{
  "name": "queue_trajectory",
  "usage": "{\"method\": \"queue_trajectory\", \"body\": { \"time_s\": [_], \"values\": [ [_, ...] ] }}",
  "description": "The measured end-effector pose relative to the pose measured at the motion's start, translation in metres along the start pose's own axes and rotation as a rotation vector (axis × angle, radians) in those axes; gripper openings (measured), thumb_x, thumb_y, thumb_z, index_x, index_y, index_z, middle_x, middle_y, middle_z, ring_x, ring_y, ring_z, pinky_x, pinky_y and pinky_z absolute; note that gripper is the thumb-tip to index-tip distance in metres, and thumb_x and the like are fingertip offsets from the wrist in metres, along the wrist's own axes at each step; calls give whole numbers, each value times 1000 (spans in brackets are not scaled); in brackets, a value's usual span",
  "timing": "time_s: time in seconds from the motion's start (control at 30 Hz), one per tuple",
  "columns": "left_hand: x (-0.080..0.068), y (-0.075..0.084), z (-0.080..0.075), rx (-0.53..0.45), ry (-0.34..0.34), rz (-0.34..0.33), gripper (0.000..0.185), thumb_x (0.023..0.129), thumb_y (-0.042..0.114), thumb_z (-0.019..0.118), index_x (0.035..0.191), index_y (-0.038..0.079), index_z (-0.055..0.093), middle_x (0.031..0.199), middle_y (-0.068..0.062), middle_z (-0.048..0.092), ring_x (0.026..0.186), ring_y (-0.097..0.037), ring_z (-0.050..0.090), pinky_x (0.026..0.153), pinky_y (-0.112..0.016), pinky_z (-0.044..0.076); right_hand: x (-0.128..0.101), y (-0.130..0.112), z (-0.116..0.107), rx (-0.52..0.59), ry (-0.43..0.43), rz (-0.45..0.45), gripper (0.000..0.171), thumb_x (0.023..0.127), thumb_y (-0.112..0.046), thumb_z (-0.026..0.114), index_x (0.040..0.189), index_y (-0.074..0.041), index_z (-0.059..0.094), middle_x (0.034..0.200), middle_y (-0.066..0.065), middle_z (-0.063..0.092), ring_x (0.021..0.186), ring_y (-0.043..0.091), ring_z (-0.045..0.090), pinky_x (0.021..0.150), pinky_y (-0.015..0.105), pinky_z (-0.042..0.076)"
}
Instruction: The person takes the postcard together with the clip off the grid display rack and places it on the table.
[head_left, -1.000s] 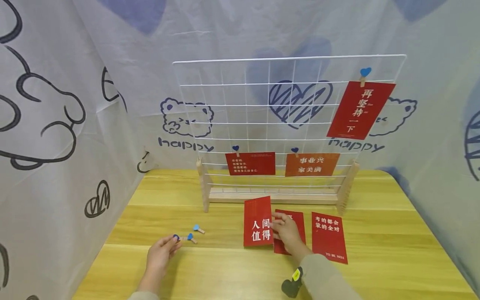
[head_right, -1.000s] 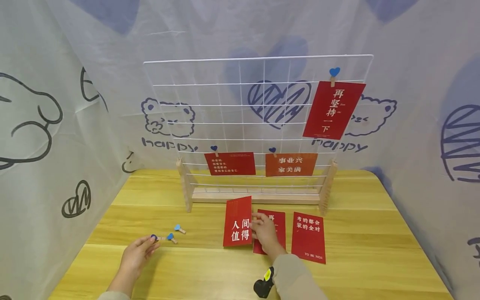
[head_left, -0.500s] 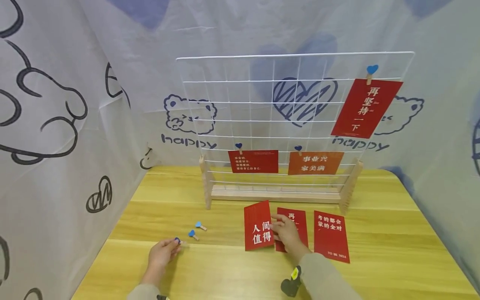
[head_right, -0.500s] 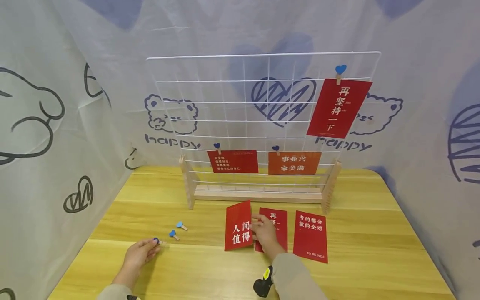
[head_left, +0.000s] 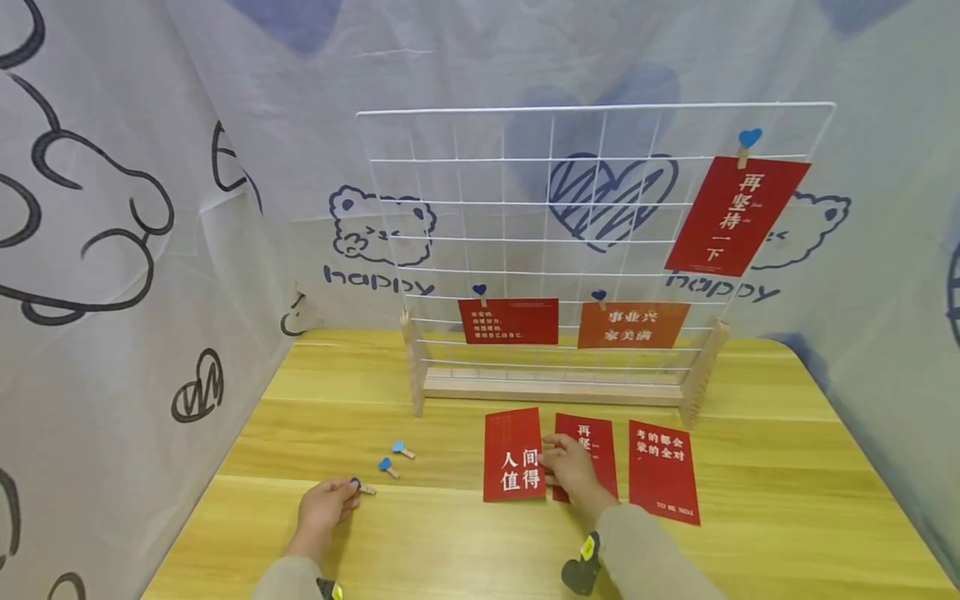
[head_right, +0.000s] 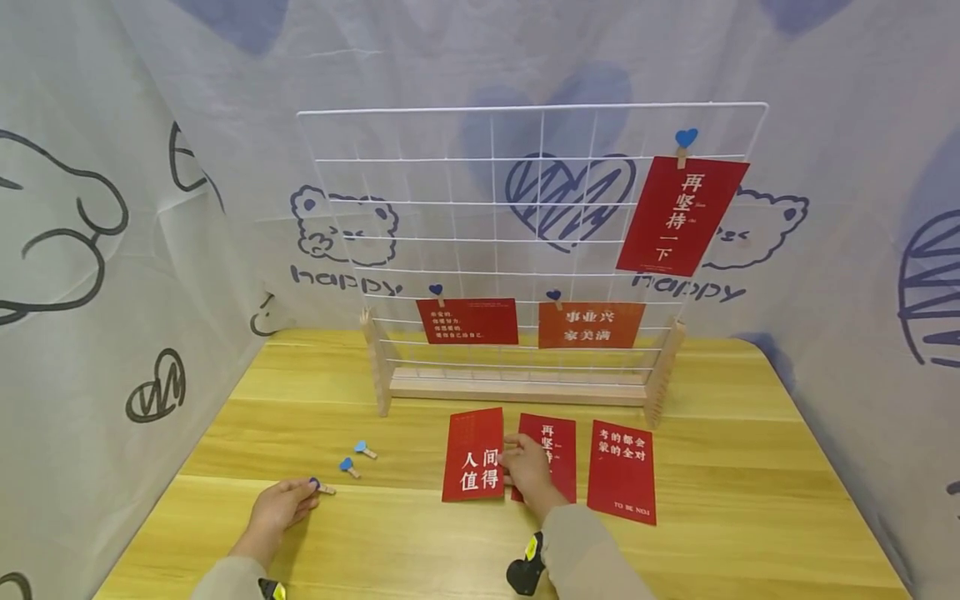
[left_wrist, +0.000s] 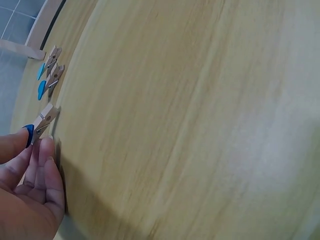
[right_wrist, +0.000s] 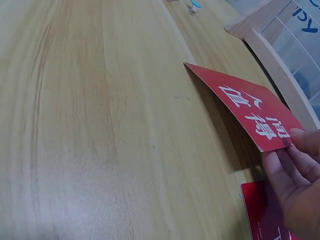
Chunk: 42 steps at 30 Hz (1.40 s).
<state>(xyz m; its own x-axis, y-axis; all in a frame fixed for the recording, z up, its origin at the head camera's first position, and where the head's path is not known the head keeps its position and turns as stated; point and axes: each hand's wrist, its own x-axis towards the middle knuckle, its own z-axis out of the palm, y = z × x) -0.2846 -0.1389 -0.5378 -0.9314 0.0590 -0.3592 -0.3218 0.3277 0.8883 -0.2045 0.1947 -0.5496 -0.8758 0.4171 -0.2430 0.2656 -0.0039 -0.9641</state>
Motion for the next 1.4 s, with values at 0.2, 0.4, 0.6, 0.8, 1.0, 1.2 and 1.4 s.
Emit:
{"method": "queue_trajectory", "body": {
  "time_s": [0.2, 0.4, 0.6, 0.8, 1.0, 1.2, 1.4],
  "values": [
    [17, -10, 0, -16, 7, 33, 30, 83, 12, 57, 99, -13, 54, 81, -12, 60, 65, -13, 57, 64, -25, 49, 1, 1, -2, 1, -18, 15, 33, 81, 3, 53, 113, 9, 46, 88, 16, 58, 62, 17, 53, 53, 30, 50],
    [20, -5, 1, -1, -5, 59, 25, 83, 5, 53, 97, -17, 53, 73, -11, 59, 59, -10, 56, 59, -24, 49, 3, 3, -5, -13, -29, 17, 31, 82, 1, 51, 112, 9, 46, 81, 13, 57, 63, 18, 53, 54, 30, 50],
    [9, 10, 0, 154, -34, 65, 25, 87, 5, 47, 100, -17, 50, 76, -10, 58, 63, -12, 55, 59, -27, 48, 1, 3, -7, -32, -48, 16, 31, 82, 1, 51, 111, 11, 44, 80, 15, 58, 63, 18, 55, 54, 31, 51],
    [9, 11, 0, 222, -50, 101, 25, 87, 4, 47, 100, -16, 50, 80, -13, 59, 68, -15, 56, 61, -29, 48, 0, 5, -10, -46, -61, 17, 33, 82, 0, 52, 112, 11, 44, 81, 15, 58, 66, 19, 56, 56, 32, 51],
    [8, 12, -1, 321, -33, 128, 27, 87, 10, 47, 100, -13, 52, 81, -14, 59, 73, -23, 55, 63, -34, 45, 1, 5, -14, -67, -53, 24, 32, 82, -1, 54, 111, 9, 46, 82, 14, 59, 68, 19, 57, 57, 31, 51],
    [8, 15, -5, 382, -50, 128, 34, 88, 16, 41, 103, -13, 50, 96, -25, 55, 82, -32, 55, 70, -42, 44, 1, 0, -18, -80, -51, 14, 30, 82, -1, 53, 110, 8, 47, 84, 15, 59, 70, 21, 57, 58, 33, 51],
    [7, 22, -9, 374, -36, 153, 35, 86, 17, 42, 103, -13, 52, 87, -18, 57, 78, -27, 52, 64, -36, 44, 2, -5, -25, -41, -61, -4, 29, 83, 0, 50, 111, 9, 46, 86, 20, 57, 72, 24, 57, 60, 34, 51]
  ]
}}
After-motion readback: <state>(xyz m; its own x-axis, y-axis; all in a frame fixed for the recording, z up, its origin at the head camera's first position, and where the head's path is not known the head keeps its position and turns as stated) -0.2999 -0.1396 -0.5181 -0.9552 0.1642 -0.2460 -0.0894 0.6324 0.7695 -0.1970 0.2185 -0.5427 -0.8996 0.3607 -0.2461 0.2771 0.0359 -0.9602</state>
